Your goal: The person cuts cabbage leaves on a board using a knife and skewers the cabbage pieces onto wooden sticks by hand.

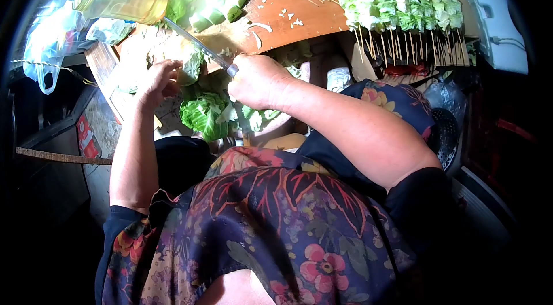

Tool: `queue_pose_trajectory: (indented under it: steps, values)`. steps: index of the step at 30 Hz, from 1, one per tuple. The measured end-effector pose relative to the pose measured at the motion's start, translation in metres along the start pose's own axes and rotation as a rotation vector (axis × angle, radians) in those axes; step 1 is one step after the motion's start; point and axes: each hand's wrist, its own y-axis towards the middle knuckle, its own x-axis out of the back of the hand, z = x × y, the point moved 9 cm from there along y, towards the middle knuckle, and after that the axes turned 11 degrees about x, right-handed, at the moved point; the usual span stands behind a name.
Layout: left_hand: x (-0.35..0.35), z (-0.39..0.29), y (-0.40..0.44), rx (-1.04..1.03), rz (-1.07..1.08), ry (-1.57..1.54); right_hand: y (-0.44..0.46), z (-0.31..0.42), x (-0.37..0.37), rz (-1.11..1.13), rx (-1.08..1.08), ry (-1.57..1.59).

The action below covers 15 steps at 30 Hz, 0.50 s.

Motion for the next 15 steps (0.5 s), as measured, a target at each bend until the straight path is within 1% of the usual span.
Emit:
queue_pose_trajectory:
  steps: [2,3,4,5,7,8,9,11,12,13,15]
  values:
    - [-0.01,0.012,0.006,0.08,0.065,-0.12,-0.001,-0.004,-0.007,0.01,-0.024,0.052]
    - [-0.016,0.014,0.004,0.081,0.065,-0.121,-0.002,0.001,-0.014,0.047,0.046,0.037]
    - [-0.022,0.016,0.0,0.089,0.04,-0.194,-0.003,0.007,-0.019,0.084,0.116,0.023]
    - [-0.024,0.019,-0.001,0.098,0.013,-0.268,-0.004,0.009,-0.021,0.086,0.115,0.024]
    - [-0.032,0.021,0.0,0.077,0.038,-0.289,-0.006,0.01,-0.021,0.024,0.064,0.106]
    - [-0.035,0.023,0.0,0.075,-0.008,-0.33,-0.007,0.008,-0.022,0.006,0.015,0.174]
    - [-0.036,0.023,-0.003,0.072,-0.055,-0.37,-0.009,0.012,-0.022,0.009,0.014,0.174]
    - [-0.042,0.023,-0.004,0.054,-0.029,-0.424,-0.013,0.018,-0.026,0.081,-0.003,0.138]
    - [-0.043,0.023,-0.005,0.054,-0.021,-0.448,-0.003,0.03,-0.034,0.1,0.165,-0.001]
    - [-0.045,0.023,-0.005,0.054,-0.013,-0.471,-0.005,0.026,-0.037,0.101,0.164,0.0]
    - [-0.048,0.025,-0.004,0.067,-0.007,-0.485,-0.017,0.015,-0.032,0.092,-0.065,0.138]
